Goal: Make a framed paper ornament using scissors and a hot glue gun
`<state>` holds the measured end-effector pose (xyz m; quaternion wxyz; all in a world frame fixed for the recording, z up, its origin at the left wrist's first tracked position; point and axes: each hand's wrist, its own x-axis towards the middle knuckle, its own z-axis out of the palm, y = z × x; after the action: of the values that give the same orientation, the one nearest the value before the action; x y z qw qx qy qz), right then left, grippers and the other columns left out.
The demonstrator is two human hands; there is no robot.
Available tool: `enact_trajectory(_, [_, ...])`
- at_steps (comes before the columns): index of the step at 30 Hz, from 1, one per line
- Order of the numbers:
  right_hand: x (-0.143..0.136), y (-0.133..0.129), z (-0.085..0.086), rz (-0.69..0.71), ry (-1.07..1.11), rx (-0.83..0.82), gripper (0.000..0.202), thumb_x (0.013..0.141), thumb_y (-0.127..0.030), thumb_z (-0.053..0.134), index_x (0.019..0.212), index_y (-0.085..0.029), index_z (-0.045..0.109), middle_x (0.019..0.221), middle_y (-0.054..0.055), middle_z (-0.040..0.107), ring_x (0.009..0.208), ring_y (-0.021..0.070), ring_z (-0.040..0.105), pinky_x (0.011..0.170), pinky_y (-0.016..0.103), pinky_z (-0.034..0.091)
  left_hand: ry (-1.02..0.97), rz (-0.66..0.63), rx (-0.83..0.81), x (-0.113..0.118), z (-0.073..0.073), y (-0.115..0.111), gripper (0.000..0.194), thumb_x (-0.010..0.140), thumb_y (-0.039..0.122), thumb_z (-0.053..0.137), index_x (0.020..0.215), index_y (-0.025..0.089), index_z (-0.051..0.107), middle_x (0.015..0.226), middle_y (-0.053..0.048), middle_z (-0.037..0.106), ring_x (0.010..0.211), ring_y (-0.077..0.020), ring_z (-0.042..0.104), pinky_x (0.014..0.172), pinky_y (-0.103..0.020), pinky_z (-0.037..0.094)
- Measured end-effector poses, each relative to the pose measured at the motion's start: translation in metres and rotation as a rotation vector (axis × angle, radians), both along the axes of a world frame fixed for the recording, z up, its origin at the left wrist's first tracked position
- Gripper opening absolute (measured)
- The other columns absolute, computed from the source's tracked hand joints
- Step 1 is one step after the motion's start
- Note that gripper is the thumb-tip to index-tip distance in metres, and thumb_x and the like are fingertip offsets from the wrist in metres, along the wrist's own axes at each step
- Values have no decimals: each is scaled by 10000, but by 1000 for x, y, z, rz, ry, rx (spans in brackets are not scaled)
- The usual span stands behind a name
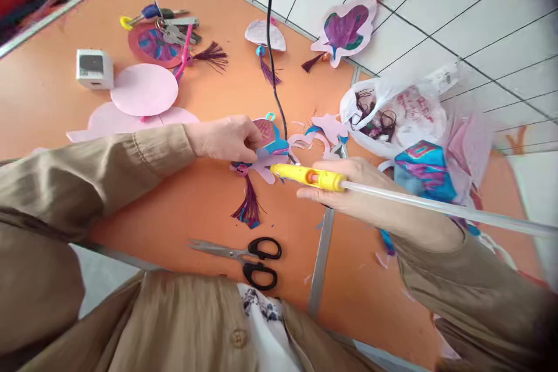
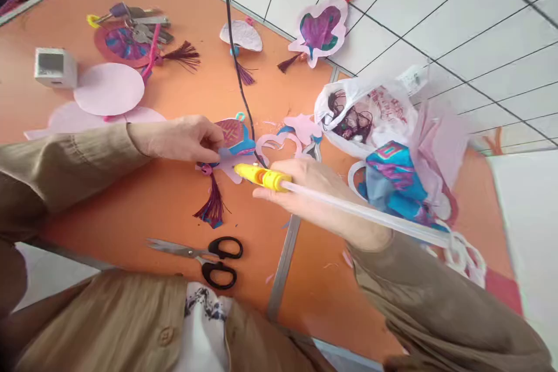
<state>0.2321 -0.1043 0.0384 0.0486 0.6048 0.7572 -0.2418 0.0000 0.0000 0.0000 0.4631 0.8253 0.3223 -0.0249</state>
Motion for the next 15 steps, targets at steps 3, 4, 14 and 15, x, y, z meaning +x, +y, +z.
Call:
enact_trajectory(3, [-5, -2, 1, -4, 42, -43, 461, 828, -564, 616, 612, -224, 392, 588, -17, 481, 609, 167, 472, 560, 280, 264, -5, 14, -4, 3, 2, -1, 116, 682, 121, 542, 597, 153, 614, 527, 35, 571, 526, -87, 494, 485, -219, 295])
enact_trajectory(4, [-7, -2, 1, -8, 50, -50, 458, 828, -563, 615, 614, -225, 393, 587, -16, 481, 600, 165, 467, 554, 281, 263, -8, 17, -6, 3, 2, -1, 116, 683, 122, 542, 597, 154, 613, 528, 35, 574, 527, -87, 494, 489, -218, 299])
enact_trajectory(14, [-7, 0, 1, -1, 62, -50, 464, 829, -575, 617, 616, -229, 393, 575, -18, 474, 567, 157, 430, 530, 292, 277, -53, 21, -21, 0, -2, 1, 143, 685, 168, 544, 541, 166, 546, 509, 26, 538, 505, -85, 445, 498, -237, 294])
enact_trajectory(15, [-5, -2, 1, -8, 56, -50, 464, 829, -587, 613, 622, -229, 401, 582, -17, 482, 584, 163, 448, 534, 291, 284, -58, 24, -16, 0, -3, 1, 147, 683, 168, 544, 536, 167, 537, 511, 25, 540, 502, -84, 437, 501, -240, 296])
